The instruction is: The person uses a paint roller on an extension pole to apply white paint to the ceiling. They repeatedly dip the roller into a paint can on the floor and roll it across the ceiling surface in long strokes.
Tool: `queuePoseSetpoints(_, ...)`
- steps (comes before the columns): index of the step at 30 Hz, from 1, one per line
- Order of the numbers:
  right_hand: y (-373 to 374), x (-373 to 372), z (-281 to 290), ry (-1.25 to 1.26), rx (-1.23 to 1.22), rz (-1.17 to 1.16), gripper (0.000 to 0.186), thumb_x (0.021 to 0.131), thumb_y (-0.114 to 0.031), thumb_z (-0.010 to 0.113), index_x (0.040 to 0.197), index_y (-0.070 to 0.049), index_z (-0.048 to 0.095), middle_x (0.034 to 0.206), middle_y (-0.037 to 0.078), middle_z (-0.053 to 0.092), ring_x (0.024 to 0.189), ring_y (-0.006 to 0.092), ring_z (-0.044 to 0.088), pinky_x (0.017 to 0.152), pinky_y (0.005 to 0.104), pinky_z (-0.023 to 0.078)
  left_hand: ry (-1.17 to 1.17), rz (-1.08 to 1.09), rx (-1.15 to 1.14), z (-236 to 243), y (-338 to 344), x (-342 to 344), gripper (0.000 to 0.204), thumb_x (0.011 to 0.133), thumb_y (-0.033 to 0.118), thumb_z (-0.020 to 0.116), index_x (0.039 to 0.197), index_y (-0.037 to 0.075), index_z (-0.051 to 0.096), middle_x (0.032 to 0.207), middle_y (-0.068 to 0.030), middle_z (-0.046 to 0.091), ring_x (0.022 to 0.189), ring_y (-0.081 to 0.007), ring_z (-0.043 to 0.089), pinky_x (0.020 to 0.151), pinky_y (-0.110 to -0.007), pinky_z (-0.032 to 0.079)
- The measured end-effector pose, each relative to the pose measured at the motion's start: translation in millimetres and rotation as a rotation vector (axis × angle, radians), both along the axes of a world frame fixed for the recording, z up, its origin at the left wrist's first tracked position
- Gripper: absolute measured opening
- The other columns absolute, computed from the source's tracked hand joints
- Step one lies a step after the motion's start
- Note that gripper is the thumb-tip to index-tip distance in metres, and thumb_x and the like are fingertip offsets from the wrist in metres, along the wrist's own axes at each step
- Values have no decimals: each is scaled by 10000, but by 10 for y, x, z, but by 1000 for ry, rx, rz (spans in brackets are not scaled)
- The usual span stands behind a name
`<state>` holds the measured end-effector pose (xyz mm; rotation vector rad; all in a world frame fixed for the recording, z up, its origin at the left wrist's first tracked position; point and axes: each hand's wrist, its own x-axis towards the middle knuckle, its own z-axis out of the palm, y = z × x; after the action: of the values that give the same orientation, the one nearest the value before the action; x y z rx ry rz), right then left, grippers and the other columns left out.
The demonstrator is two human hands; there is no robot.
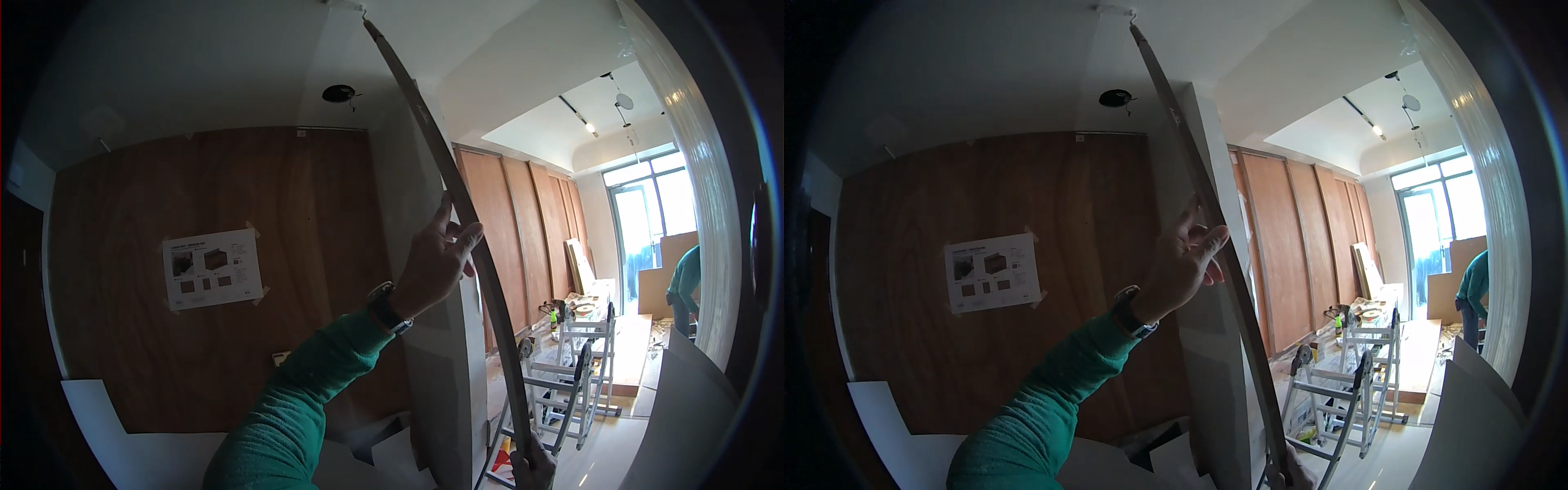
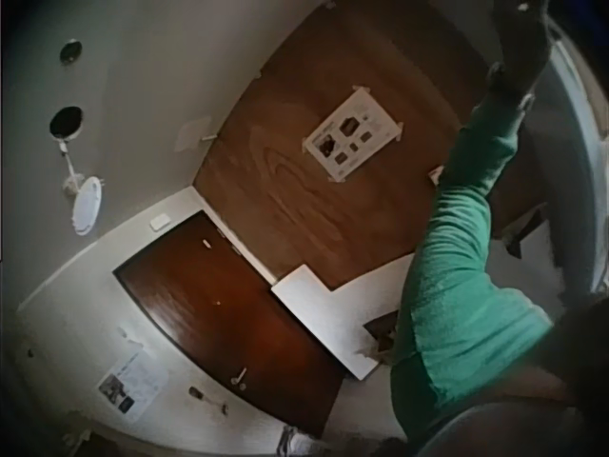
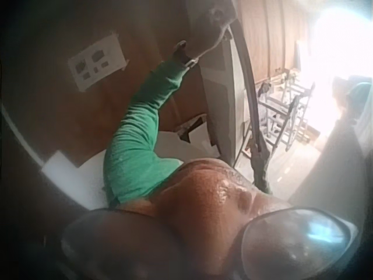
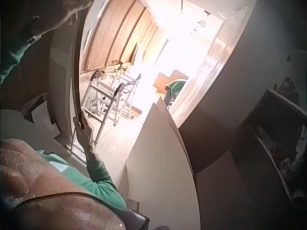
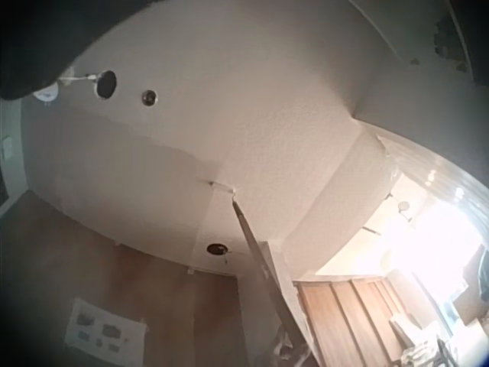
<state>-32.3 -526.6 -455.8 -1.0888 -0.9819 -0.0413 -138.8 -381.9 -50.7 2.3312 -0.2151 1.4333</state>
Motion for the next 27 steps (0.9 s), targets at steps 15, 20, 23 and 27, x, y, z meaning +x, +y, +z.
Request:
queuePoseSetpoints(15, 791, -349, 1092, -163, -34, 37, 531, 928, -63, 646, 1449, -39, 549, 1077, 123, 724, 905, 152, 664, 802, 302, 528, -55, 166, -281, 108, 1394, -272, 341, 1073, 306, 531, 1272, 31, 559, 911, -65, 719, 501, -92, 609, 398, -236, 522)
queuePoseSetpoints(20, 1227, -235, 1309, -200, -75, 61, 524, 946, -65, 634, 1461, -48, 536, 1199, 167, 721, 1091, 200, 690, 914, 326, 530, -68, 113, -359, 238, 1719, -267, 300, 1072, 284, 527, 1211, 23, 574, 920, -67, 720, 514, -91, 603, 414, -244, 539)
queuePoseSetpoints(23, 1241, -208, 1342, -127, -139, 130, 526, 946, -52, 624, 1462, -32, 530, 1235, 174, 712, 1131, 207, 680, 931, 329, 526, -35, 101, -361, 192, 1806, -242, 311, 1069, 275, 534, 1235, 14, 566, 923, -73, 721, 551, -86, 605, 423, -256, 551)
queuePoseSetpoints(27, 1165, -94, 1008, -96, -80, 87, 521, 941, -43, 622, 1455, -22, 538, 1219, 163, 717, 1093, 192, 676, 915, 328, 524, 2, 121, -314, -15, 1601, -49, 339, 1062, 269, 549, 1277, 8, 552, 931, -79, 722, 561, -92, 602, 428, -266, 553)
